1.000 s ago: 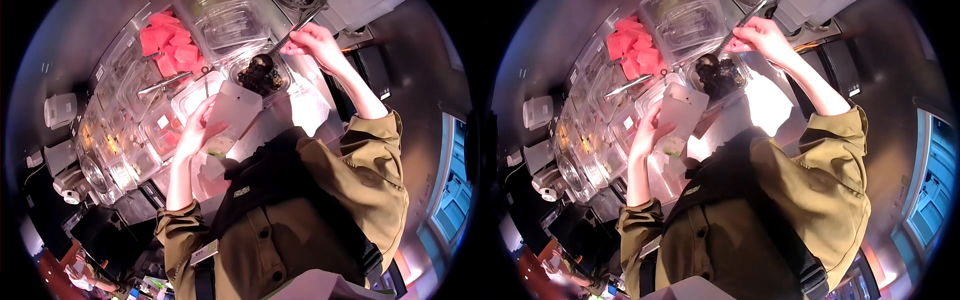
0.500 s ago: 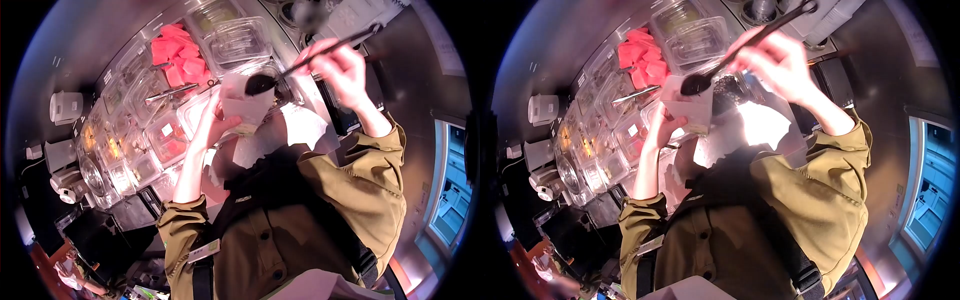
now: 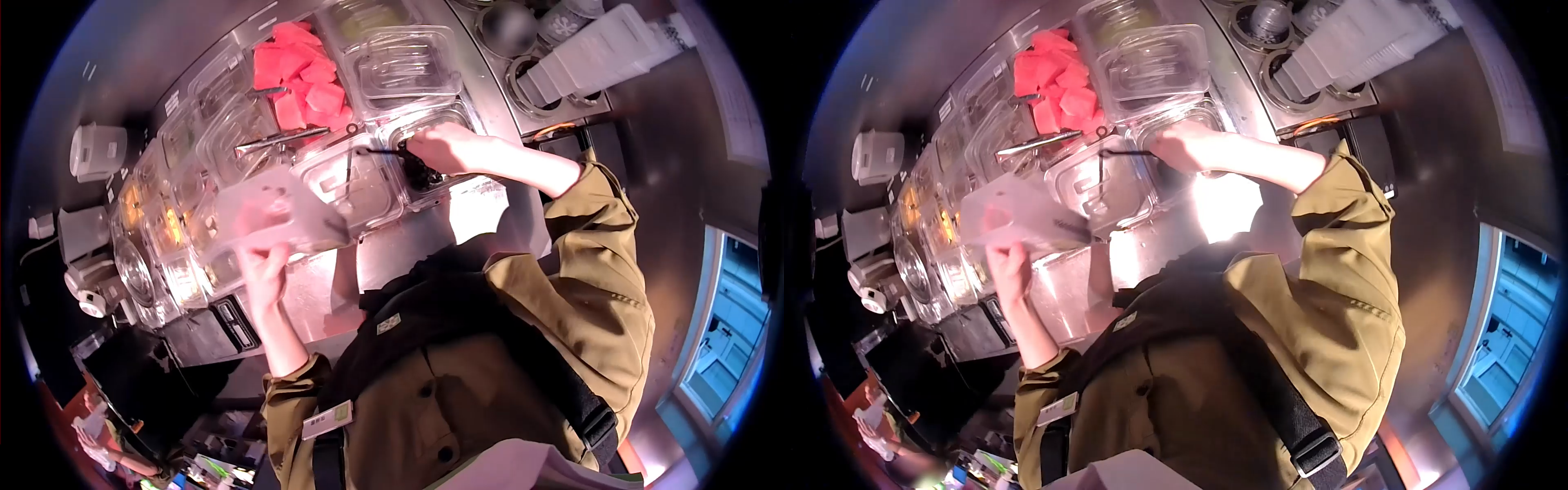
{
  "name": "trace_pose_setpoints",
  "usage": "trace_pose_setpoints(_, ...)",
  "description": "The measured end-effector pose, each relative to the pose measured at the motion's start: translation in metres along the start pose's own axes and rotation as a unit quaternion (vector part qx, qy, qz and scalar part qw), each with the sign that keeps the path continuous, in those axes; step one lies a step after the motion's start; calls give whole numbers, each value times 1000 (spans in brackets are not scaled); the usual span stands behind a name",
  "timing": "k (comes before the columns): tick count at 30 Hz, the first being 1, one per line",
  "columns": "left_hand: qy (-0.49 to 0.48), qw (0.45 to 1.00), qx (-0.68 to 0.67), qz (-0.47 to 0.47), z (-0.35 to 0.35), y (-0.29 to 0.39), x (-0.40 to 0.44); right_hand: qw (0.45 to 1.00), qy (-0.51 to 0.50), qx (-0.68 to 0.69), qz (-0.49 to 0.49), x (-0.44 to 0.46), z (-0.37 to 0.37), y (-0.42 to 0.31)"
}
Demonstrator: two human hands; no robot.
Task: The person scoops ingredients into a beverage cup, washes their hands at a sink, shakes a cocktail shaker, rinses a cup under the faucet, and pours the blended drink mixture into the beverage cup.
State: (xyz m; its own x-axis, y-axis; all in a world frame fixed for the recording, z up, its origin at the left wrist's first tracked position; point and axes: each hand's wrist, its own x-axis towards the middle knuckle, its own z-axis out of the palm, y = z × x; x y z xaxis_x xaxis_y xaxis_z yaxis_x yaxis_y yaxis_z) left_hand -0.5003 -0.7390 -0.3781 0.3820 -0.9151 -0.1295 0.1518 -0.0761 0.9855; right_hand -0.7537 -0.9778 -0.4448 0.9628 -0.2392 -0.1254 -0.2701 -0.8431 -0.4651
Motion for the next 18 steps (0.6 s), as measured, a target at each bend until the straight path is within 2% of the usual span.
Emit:
trace_pose_setpoints(2, 53, 998, -34, 23, -10, 3, -18, 989, 92, 115, 15, 5, -17, -11)
trace_pose_setpoints(3, 73, 996, -40, 36, -13, 5, -25, 980, 140, 141, -5, 3, -19, -6)
trace_pose_setpoints(4, 89, 994, -46, 47, -15, 5, -29, 978, 165, 122, 28, 2, -15, 2)
trace_pose_setpoints(5, 96, 994, -41, 31, -22, 3, -35, 941, 171, 258, 138, -3, -1, 12)
trace_pose_setpoints(6, 103, 994, -38, 18, -26, 1, -39, 874, 176, 383, 243, -10, 17, 24)
trace_pose_setpoints(7, 110, 992, -50, 31, -23, 0, -39, 829, 184, 447, 280, -19, 24, 31)
trace_pose_setpoints(8, 100, 993, -61, 34, -21, -2, -40, 816, 108, 431, 371, -33, 25, 40)
trace_pose_setpoints(10, 84, 993, -77, 44, -20, -2, -42, 895, -99, 220, 376, -46, -35, 6)
trace_pose_setpoints(11, 86, 993, -68, 35, -16, -2, -40, 900, -144, 194, 364, -48, -47, 2)
trace_pose_setpoints(12, 84, 994, -61, 18, -13, -3, -36, 944, -62, 134, 294, -41, -47, 5)
trace_pose_setpoints(14, 71, 996, -44, -17, -4, -6, -26, 983, 109, 12, 147, -12, -47, 21)
trace_pose_setpoints(16, 79, 996, -47, -13, 12, -6, -16, 955, 191, -183, 132, 29, -36, 56)
trace_pose_setpoints(18, 88, 994, -60, -24, 31, 2, -8, 947, 146, -242, 151, 59, -27, 90)
